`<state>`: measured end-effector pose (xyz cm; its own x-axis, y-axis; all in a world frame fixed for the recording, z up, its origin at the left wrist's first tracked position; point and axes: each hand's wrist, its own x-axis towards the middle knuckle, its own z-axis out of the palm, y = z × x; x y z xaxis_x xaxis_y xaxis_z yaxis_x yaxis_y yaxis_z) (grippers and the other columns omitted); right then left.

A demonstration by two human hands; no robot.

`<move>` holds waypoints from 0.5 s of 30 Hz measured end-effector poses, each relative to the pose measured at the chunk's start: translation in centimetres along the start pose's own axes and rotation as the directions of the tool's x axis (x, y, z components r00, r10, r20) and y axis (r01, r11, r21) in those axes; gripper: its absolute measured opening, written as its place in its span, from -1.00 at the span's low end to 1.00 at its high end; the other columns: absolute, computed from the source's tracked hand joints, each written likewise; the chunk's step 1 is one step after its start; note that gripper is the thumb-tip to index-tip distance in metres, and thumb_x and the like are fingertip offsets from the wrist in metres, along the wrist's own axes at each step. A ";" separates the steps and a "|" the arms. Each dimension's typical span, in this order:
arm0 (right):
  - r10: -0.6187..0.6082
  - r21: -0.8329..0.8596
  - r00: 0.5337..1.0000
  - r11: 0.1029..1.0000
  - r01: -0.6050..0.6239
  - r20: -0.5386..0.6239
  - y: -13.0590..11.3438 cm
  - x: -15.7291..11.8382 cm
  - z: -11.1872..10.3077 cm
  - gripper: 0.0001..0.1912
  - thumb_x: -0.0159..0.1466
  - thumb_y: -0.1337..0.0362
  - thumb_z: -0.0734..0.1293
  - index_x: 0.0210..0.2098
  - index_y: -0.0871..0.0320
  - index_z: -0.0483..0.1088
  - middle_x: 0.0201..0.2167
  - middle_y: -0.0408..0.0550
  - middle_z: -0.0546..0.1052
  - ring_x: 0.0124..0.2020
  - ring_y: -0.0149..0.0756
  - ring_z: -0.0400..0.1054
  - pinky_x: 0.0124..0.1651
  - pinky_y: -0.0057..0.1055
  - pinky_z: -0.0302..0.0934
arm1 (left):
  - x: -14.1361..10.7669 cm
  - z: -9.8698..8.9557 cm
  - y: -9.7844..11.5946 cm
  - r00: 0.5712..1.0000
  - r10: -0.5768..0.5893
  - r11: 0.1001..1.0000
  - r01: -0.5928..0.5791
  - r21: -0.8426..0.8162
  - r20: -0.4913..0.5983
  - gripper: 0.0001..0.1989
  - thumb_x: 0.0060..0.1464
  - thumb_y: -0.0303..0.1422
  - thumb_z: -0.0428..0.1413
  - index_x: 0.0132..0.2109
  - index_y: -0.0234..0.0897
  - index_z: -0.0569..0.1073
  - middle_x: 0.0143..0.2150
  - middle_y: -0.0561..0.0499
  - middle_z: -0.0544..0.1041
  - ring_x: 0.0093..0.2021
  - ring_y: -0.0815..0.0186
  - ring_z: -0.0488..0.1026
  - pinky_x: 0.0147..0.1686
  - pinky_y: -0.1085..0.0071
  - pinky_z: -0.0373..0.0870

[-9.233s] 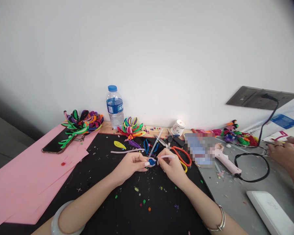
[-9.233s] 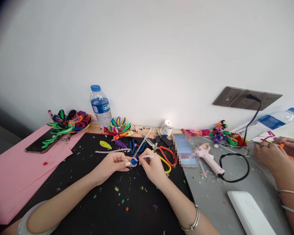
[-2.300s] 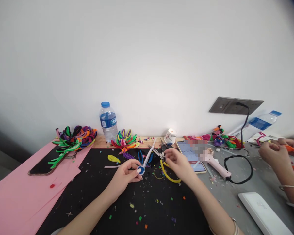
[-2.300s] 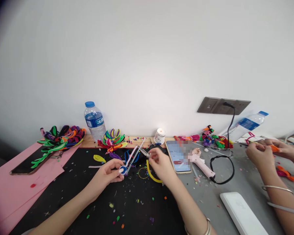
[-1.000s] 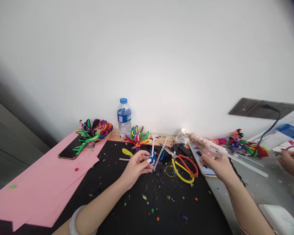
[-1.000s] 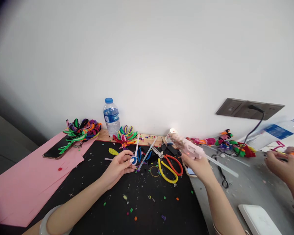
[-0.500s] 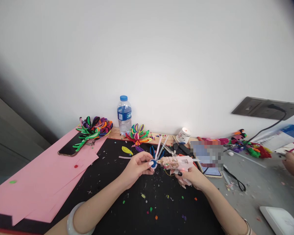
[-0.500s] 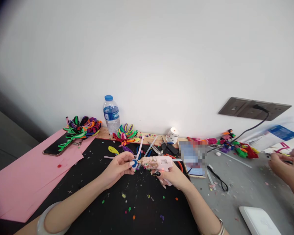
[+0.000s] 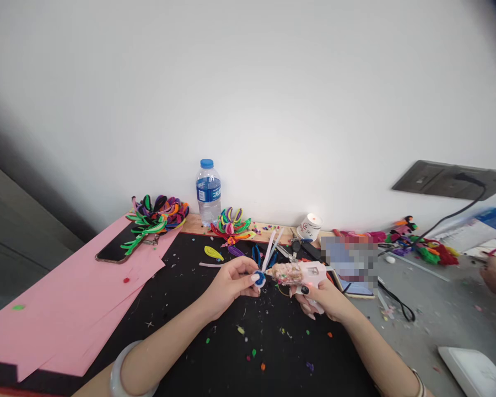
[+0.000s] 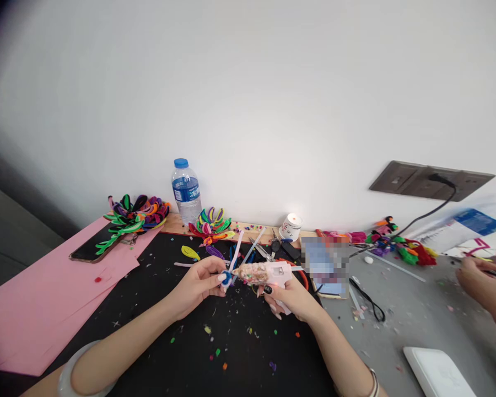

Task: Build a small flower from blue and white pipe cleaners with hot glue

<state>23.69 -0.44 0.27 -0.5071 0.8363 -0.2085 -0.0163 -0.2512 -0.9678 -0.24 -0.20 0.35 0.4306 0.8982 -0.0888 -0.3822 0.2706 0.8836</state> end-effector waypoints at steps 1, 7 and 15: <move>-0.003 0.008 1.000 1.000 0.003 0.005 0.0 0.0 0.0 -0.63 0.06 0.02 0.35 -0.42 0.25 0.31 -0.77 -0.31 0.23 -0.80 -0.60 0.00 -0.74 -0.57 0.07 | 0.0 0.0 0.0 1.000 0.000 1.000 0.000 -0.001 0.000 -0.83 -0.06 -0.37 0.19 -0.29 -0.29 0.38 -0.39 0.10 0.41 -0.49 0.46 0.41 -0.39 0.44 0.42; 0.001 0.021 1.000 1.000 -0.001 0.005 -0.1 0.1 0.0 -0.66 0.08 0.07 0.35 -0.42 0.26 0.32 -0.76 -0.30 0.25 -0.81 -0.60 0.02 -0.74 -0.58 0.07 | 0.0 -0.1 -0.1 1.000 0.002 1.000 -0.002 0.002 0.000 -0.84 -0.05 -0.37 0.18 -0.28 -0.29 0.38 -0.38 0.09 0.41 -0.47 0.45 0.42 -0.39 0.44 0.42; 0.027 0.037 1.000 0.999 -0.028 0.009 -0.4 -0.2 0.2 -0.62 0.04 0.04 0.37 -0.43 0.27 0.33 -0.77 -0.31 0.23 -0.79 -0.61 0.01 -0.73 -0.59 0.06 | 0.0 -0.2 -0.1 1.000 0.009 1.000 -0.009 -0.003 0.001 -0.84 -0.06 -0.37 0.19 -0.29 -0.29 0.39 -0.40 0.10 0.42 -0.49 0.46 0.42 -0.41 0.45 0.42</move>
<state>23.61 -0.58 0.73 -0.5147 0.8249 -0.2337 -0.0345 -0.2923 -0.9557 -0.32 -0.13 0.17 0.4278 0.9002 -0.0808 -0.3881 0.2637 0.8831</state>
